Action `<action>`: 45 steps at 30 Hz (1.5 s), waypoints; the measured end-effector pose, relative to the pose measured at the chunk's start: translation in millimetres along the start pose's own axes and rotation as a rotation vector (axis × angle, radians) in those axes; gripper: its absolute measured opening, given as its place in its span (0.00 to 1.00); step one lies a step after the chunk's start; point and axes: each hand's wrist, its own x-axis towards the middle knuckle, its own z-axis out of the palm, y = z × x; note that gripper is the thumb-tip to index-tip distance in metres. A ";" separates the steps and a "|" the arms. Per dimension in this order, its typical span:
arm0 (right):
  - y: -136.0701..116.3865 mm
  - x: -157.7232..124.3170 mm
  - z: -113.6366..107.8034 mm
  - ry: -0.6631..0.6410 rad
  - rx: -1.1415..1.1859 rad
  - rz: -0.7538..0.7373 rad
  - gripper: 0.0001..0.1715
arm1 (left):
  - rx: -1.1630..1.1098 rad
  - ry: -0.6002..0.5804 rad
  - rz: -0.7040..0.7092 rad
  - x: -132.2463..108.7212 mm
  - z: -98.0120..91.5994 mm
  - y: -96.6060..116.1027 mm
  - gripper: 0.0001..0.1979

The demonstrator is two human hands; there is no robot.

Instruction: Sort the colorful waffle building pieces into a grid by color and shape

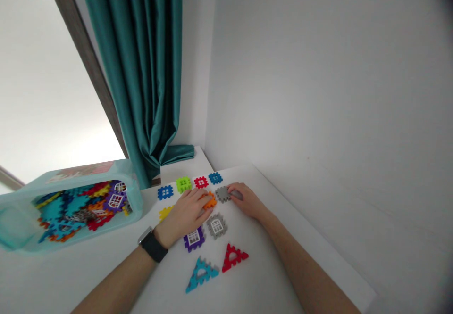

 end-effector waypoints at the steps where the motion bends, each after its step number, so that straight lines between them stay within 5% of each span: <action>1: 0.9 -0.4 -0.2 -0.009 -0.004 -0.003 0.13 | 0.004 -0.003 -0.003 -0.8 -0.1 -0.1 0.13; 45: -0.6 -1.2 -1.0 -0.042 -0.053 0.029 0.14 | 0.032 0.008 -0.033 -1.8 -2.0 -2.3 0.11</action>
